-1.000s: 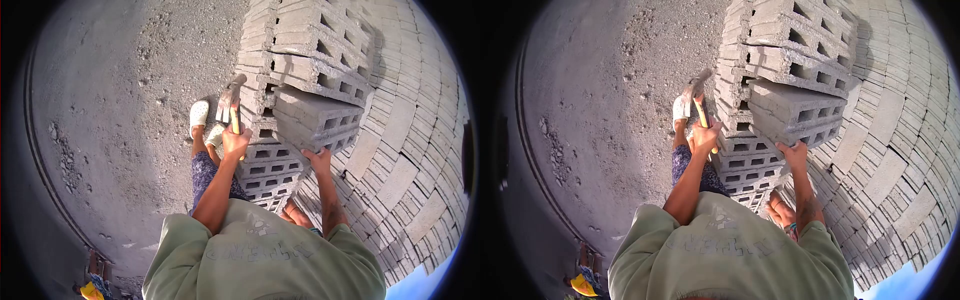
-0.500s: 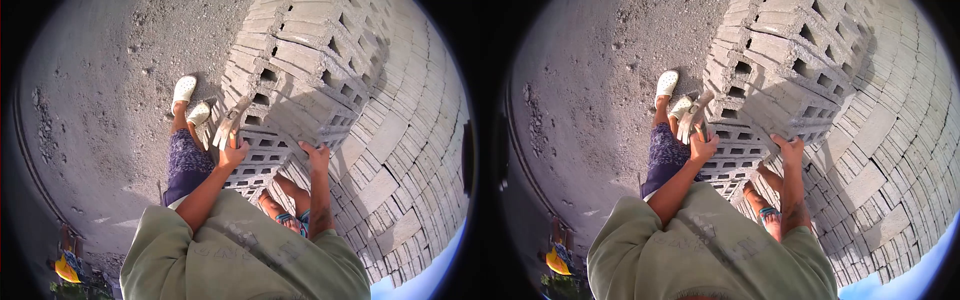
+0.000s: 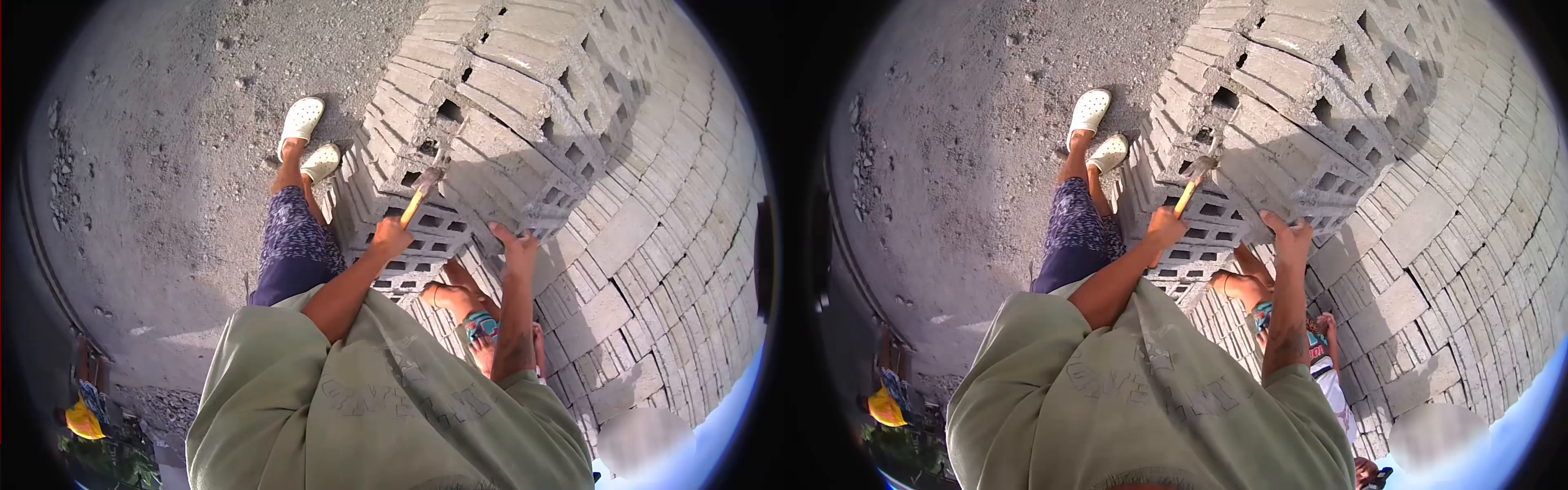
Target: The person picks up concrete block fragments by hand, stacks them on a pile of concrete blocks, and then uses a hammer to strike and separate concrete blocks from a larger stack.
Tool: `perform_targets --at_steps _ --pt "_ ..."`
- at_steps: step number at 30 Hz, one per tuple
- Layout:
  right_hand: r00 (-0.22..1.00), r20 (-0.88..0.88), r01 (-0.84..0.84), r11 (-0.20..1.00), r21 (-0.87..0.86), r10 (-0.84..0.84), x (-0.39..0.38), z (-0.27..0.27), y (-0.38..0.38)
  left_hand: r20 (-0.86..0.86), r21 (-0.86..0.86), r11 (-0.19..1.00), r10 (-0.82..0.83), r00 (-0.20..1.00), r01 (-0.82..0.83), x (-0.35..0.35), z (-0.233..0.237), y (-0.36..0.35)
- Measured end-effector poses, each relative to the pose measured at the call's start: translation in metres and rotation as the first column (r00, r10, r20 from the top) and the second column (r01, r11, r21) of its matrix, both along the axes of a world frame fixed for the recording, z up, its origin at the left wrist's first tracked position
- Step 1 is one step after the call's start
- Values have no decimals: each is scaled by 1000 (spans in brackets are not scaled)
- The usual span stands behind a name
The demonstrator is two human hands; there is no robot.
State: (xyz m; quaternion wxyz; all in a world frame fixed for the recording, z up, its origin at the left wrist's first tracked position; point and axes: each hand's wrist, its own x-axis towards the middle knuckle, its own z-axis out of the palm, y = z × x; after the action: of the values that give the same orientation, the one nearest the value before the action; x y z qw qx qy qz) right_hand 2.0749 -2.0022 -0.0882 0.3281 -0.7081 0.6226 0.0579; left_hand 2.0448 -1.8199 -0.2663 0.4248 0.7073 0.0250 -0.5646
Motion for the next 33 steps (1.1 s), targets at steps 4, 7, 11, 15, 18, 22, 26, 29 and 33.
perform_targets --at_steps 4,7,11,15,18,22,26,29,33 --pt "988 154 -14 996 90 0 -6 -10 -4 -65 99 995 37 997 -31 29 13 5" --pt "989 144 -8 989 149 -14 -26 -32 -12 27 -7 948 319 947 -319 66 41 29" --pt "958 229 -221 953 208 173 -25 13 -6 756 111 973 -215 618 203 95 11 60" --pt "961 166 -210 975 -75 219 -28 99 -10 555 -81 972 227 800 -220 153 54 60" --pt "947 296 -67 976 -206 127 -23 112 -20 208 -16 951 305 929 -308 197 94 43" --pt "921 266 -186 923 -337 283 50 84 -35 354 -57 978 209 912 -202 237 134 8" --pt "929 79 -306 869 -389 362 127 9 -66 333 -139 982 165 928 -125 271 135 -22" --pt "881 -269 -447 870 -207 388 173 -28 -84 77 -90 982 174 982 -167 282 89 -39" --pt "862 -377 -439 871 -220 339 162 -71 -91 71 73 993 88 994 -93 293 69 -49"
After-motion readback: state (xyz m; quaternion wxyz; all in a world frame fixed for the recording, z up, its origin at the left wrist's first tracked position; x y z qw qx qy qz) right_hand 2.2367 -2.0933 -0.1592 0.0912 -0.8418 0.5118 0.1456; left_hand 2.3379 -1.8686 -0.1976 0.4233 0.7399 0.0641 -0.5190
